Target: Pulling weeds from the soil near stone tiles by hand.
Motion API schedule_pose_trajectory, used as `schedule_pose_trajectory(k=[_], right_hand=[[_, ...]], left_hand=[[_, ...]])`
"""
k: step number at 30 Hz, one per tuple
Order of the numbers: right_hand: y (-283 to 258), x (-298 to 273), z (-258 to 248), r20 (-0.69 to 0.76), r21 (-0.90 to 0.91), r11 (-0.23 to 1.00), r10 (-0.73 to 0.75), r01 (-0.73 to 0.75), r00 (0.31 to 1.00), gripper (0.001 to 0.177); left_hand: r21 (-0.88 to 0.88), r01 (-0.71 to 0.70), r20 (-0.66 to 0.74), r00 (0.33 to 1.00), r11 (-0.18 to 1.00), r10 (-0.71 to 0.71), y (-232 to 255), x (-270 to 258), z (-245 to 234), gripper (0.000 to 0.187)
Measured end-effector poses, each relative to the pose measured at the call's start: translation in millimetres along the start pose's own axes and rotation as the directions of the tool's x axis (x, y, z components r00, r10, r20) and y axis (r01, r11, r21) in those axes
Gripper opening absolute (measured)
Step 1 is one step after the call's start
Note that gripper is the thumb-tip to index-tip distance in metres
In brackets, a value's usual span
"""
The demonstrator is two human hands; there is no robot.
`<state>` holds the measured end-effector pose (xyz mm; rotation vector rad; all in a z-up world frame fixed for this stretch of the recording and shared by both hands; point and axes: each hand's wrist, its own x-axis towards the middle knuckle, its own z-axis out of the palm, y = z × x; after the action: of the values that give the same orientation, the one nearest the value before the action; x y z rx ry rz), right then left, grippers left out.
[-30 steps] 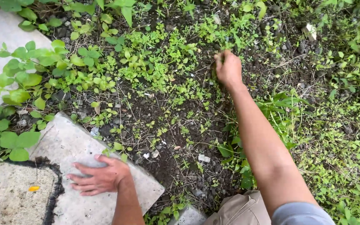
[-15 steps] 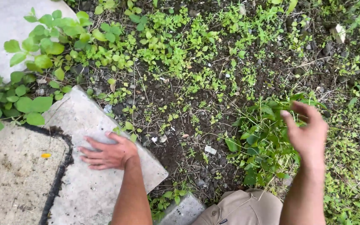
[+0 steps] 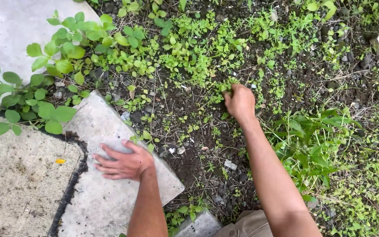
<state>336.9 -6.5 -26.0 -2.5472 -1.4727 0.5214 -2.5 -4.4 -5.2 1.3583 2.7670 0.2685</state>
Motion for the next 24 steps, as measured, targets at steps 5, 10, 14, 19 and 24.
schedule_pose_trajectory(k=[5, 10, 14, 19, 24], right_hand=[[-9, -29, -40, 0.084, 0.084, 0.995, 0.051, -0.058, 0.995, 0.022], [-26, -82, -135, 0.373, 0.108, 0.969, 0.169, -0.224, 0.912, 0.033], [24, -122, -214, 0.356, -0.043, 0.944, 0.321, -0.328, 0.877, 0.038], [43, -135, -255, 0.285, -0.398, 0.790, 0.589, -0.466, 0.756, 0.093], [-7, -91, -178, 0.206, 0.071, 0.990, 0.103, -0.120, 0.973, 0.053]], left_hand=[[0.004, 0.009, 0.018, 1.000, 1.000, -0.009, -1, 0, 1, 0.058], [0.009, 0.010, 0.021, 1.000, 1.000, -0.010, -6, -1, 6, 0.060], [0.012, 0.009, -0.006, 1.000, 1.000, -0.009, -6, 0, 11, 0.060], [0.066, 0.061, 0.052, 0.997, 0.996, -0.065, -9, 2, 15, 0.074], [0.046, 0.038, 0.021, 0.999, 0.998, -0.039, -7, 1, 14, 0.067]])
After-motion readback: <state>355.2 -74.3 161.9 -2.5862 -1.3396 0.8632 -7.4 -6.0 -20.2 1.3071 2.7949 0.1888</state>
